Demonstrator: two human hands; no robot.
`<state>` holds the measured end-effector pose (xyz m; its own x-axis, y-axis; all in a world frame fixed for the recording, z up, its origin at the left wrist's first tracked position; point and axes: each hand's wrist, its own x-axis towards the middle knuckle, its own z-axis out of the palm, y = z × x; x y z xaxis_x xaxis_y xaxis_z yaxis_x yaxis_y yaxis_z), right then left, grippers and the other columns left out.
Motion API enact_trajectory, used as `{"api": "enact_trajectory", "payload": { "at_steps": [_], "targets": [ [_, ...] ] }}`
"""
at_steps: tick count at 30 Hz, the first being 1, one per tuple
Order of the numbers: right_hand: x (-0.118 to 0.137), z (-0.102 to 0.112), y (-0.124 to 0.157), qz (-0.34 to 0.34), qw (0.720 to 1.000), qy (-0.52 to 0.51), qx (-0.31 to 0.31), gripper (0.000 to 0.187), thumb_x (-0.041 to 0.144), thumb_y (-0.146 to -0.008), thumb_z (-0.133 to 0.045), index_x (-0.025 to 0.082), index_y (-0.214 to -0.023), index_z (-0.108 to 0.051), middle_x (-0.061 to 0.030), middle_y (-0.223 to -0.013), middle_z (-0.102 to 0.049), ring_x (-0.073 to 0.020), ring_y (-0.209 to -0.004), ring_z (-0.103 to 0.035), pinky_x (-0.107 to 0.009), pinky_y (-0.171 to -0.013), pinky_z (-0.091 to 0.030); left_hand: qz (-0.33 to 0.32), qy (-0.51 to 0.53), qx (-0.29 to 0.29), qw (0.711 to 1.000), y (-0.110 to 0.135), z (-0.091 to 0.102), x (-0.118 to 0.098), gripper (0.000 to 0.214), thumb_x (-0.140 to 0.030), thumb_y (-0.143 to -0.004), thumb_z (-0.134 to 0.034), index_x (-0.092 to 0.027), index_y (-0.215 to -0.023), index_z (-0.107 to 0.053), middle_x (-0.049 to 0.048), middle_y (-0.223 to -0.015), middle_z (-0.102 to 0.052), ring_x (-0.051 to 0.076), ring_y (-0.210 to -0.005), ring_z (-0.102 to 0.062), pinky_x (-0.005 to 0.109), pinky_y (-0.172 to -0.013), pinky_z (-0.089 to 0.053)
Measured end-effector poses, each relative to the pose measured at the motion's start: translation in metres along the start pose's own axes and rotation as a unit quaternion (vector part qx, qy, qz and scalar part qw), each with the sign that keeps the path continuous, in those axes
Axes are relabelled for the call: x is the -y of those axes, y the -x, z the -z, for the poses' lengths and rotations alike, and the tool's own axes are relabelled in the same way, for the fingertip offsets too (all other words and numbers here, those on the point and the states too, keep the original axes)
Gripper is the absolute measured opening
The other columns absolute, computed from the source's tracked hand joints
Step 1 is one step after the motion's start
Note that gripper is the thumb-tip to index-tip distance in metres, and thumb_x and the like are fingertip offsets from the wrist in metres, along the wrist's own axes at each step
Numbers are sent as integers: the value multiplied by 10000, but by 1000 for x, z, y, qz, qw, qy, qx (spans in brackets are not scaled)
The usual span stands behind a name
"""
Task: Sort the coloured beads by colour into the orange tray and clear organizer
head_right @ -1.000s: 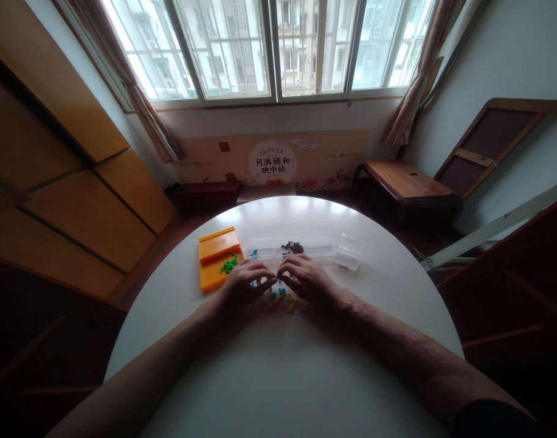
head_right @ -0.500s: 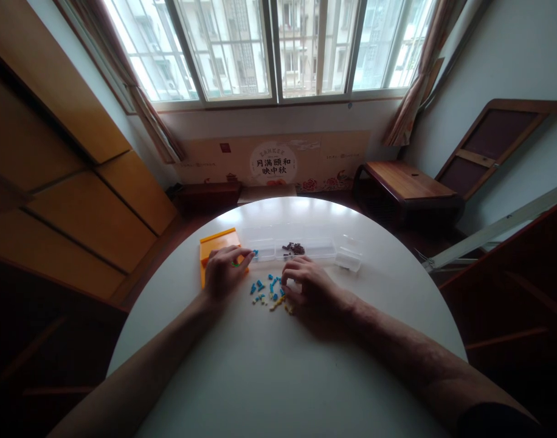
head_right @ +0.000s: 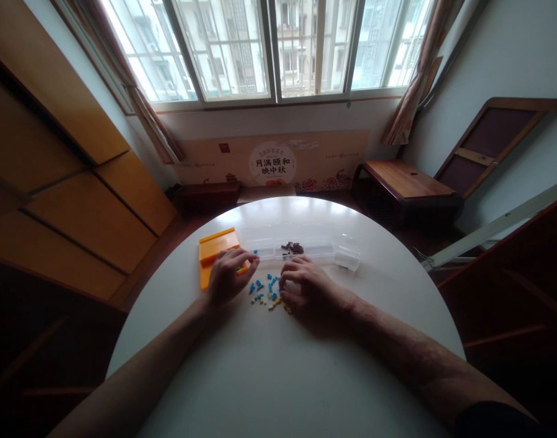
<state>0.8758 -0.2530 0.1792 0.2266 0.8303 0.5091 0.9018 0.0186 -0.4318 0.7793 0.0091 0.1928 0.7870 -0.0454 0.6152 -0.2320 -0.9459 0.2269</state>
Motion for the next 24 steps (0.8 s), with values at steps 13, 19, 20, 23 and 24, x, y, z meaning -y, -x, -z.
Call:
{"api": "enact_trajectory", "payload": {
  "at_steps": [13,19,20,23,24],
  "targets": [
    [8,12,-2,-1,1000,-19,23,180,130,-918,-727,255,-1048,-736,-35,-1081,-747,-224,-1017,-677,-462,-1113,-500,-178,63,125,974,6,-10,2,155,-287,-1055,-662,-248,-969,-784,44,-962,-796,194,-868,-703,350,-859,-525],
    [7,17,2,-18,999,-40,25,165,166,-939,-765,264,-1070,-747,-37,-1124,-756,-237,-1080,-674,-467,-1100,-514,-194,79,119,971,7,-9,2,157,-291,-1060,-657,-244,-969,-776,39,-955,-793,190,-863,-701,343,-844,-538],
    [7,17,2,-19,999,-40,24,166,171,-936,-777,267,-1068,-750,-35,-1126,-756,-238,-1083,-674,-472,-1105,-513,-194,81,122,970,7,-9,2,148,-290,-1056,-661,-248,-978,-779,40,-958,-791,192,-868,-703,344,-847,-541],
    [7,16,2,-26,999,-40,22,164,172,-944,-787,276,-1067,-759,-26,-1128,-758,-233,-1099,-676,-473,-1121,-511,-192,81,138,968,7,-9,2,130,-272,-1044,-665,-266,-1017,-791,43,-978,-791,202,-903,-710,352,-874,-550],
    [7,16,2,-26,999,-41,22,161,174,-949,-786,278,-1070,-761,-24,-1128,-759,-230,-1104,-678,-470,-1124,-513,-191,82,142,968,7,-9,2,129,-269,-1041,-667,-271,-1021,-795,43,-983,-792,205,-912,-712,355,-880,-553]
  ]
}}
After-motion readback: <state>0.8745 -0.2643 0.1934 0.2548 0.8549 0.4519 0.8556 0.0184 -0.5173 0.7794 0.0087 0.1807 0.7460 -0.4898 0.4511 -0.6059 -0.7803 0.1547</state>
